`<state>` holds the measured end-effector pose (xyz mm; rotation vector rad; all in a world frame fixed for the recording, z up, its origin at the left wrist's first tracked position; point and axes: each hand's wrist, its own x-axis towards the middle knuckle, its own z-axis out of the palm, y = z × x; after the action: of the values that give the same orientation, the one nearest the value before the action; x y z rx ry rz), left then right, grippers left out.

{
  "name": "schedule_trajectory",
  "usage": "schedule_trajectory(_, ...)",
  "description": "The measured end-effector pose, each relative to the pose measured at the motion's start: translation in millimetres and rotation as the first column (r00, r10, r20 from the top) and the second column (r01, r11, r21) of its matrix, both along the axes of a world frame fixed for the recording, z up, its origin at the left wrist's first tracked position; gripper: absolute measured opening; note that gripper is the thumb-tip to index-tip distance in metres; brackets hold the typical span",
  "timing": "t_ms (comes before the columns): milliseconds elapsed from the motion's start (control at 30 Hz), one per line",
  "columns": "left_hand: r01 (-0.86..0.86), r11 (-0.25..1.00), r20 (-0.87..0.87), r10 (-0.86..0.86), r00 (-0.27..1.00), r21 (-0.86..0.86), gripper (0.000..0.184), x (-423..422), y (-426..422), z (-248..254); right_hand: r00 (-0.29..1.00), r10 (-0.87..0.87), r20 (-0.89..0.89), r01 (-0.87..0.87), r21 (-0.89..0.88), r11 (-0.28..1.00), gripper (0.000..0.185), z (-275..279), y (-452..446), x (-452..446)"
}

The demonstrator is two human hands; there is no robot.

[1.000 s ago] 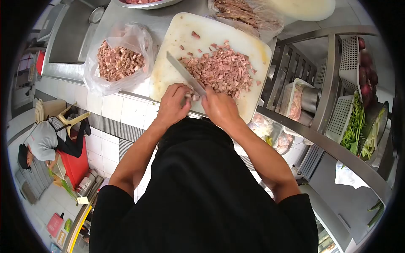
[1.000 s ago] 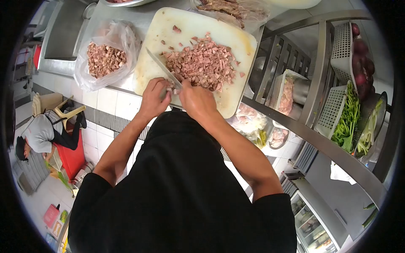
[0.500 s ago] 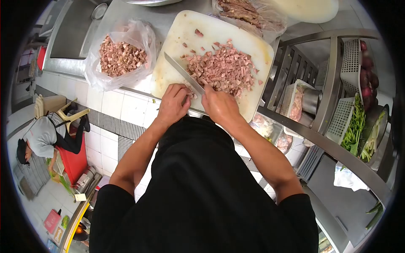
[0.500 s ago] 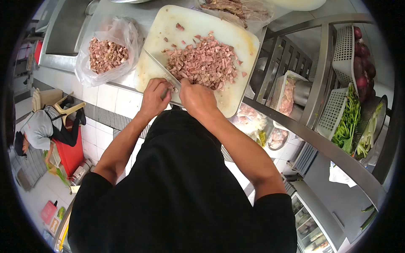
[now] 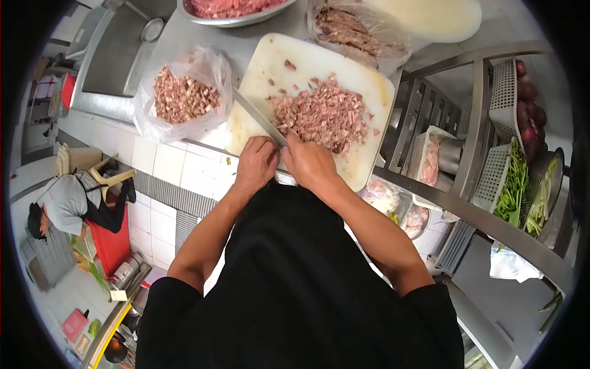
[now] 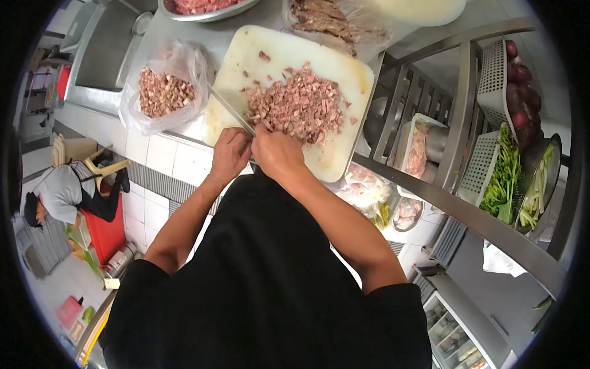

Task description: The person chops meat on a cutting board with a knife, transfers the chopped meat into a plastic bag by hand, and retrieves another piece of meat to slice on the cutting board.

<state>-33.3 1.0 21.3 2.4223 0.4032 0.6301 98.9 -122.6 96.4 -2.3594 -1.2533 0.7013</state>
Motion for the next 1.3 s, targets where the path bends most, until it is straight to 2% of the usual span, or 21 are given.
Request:
schedule_trajectory(67,0.003,0.971,-0.035,-0.011,0.999,-0.238,0.016,2.9,10.3,1.6,0.999,-0.045,-0.009,0.045,0.041,0.998,0.025,14.1,-8.0,3.1)
schedule_trajectory(133,-0.022,0.987,0.002,0.022,1.0,-0.159,0.013,23.0,35.0,9.0,0.982,-0.171,-0.08,0.174,0.026,0.984,0.025,25.0,-39.7,11.8)
schedule_trajectory(200,-0.005,1.0,-0.008,0.005,1.0,-0.01,0.018,60.5,63.5,18.6,0.971,-0.208,-0.119,0.207,-0.015,0.978,0.027,26.7,-72.0,18.9)
schedule_trajectory(267,0.101,0.991,-0.015,-0.1,0.995,0.084,0.033,103.1,91.5,17.6,0.955,-0.251,-0.157,0.245,-0.056,0.968,0.028,25.9,-97.9,18.2)
schedule_trajectory(300,0.114,0.989,-0.008,-0.114,0.993,0.091,0.033,123.3,99.6,18.4,0.962,-0.228,-0.152,0.211,-0.121,0.97,0.028,25.4,-108.0,17.1)
schedule_trajectory(367,0.179,0.97,-0.129,-0.159,0.979,0.163,0.043,162.1,103.4,21.0,0.966,-0.213,-0.149,0.182,-0.196,0.964,0.029,29.8,-118.7,7.1)
schedule_trajectory(400,0.191,0.967,-0.123,-0.172,0.977,0.168,0.043,181.5,103.7,15.9,0.964,-0.225,-0.144,0.197,-0.191,0.962,0.029,27.5,-120.7,1.7)
schedule_trajectory(467,0.428,0.856,-0.157,-0.399,0.903,0.289,0.046,210.7,94.3,1.7,0.969,-0.146,-0.2,0.122,-0.126,0.985,0.029,18.5,-120.5,-9.0)
schedule_trajectory(500,0.468,0.833,-0.251,-0.405,0.879,0.296,0.037,218.6,79.8,7.6,0.972,-0.122,-0.199,0.093,-0.146,0.985,0.028,20.2,-113.9,-13.8)
schedule_trajectory(533,0.471,0.828,-0.252,-0.408,0.878,0.303,0.037,224.6,77.5,7.6,0.972,-0.125,-0.198,0.099,-0.139,0.985,0.028,17.5,-107.8,-18.0)
schedule_trajectory(600,0.608,0.752,-0.472,-0.452,0.757,0.254,0.029,232.7,77.1,11.2,0.968,-0.057,-0.243,0.045,-0.055,0.997,0.028,11.8,-95.7,-25.0)
schedule_trajectory(633,0.561,0.788,-0.417,-0.435,0.798,0.252,0.019,229.3,81.6,13.1,0.964,-0.056,-0.261,0.028,-0.111,0.993,0.027,13.1,-89.0,-25.8)
schedule_trajectory(767,0.541,0.793,-0.286,-0.469,0.835,0.281,0.014,204.4,134.6,4.1,0.964,-0.007,-0.264,-0.014,-0.08,0.997,0.027,-1.1,-79.9,-28.7)
schedule_trajectory(833,0.301,0.928,-0.258,-0.242,0.935,0.221,0.011,170.0,138.6,10.5,0.971,-0.047,-0.233,0.024,-0.097,0.995,0.028,-6.3,-80.0,-27.1)
schedule_trajectory(867,0.292,0.93,-0.259,-0.232,0.938,0.224,0.011,153.9,133.1,11.3,0.971,-0.036,-0.234,0.014,-0.093,0.996,0.028,-5.7,-82.2,-25.3)
schedule_trajectory(933,0.111,0.962,-0.172,-0.069,0.983,0.251,0.012,118.7,117.7,4.0,0.961,-0.159,-0.227,0.123,-0.162,0.979,0.029,-2.1,-90.1,-18.7)
schedule_trajectory(1067,-0.015,0.989,-0.107,0.031,0.994,0.145,0.009,58.0,65.7,-3.5,0.949,-0.27,-0.161,0.237,-0.196,0.952,0.03,-6.9,-108.9,0.9)
schedule_trajectory(1133,-0.092,0.993,-0.085,0.098,0.992,0.075,0.011,39.7,36.8,-3.0,0.948,-0.273,-0.165,0.236,-0.213,0.948,0.03,3.2,-107.0,4.0)
schedule_trajectory(1200,-0.063,0.996,-0.076,0.059,0.995,-0.055,0.019,28.5,13.1,0.4,0.949,-0.275,-0.152,0.238,-0.223,0.945,0.03,2.9,-104.8,3.1)
schedule_trajectory(1233,-0.037,0.991,-0.143,0.018,0.99,-0.132,0.029,23.8,11.3,4.4,0.954,-0.262,-0.143,0.23,-0.209,0.951,0.031,0.2,-104.4,2.5)
schedule_trajectory(1300,-0.051,0.985,-0.137,0.028,0.99,-0.164,0.036,17.3,15.4,15.0,0.955,-0.247,-0.163,0.209,-0.217,0.953,0.031,4.0,-103.9,3.2)
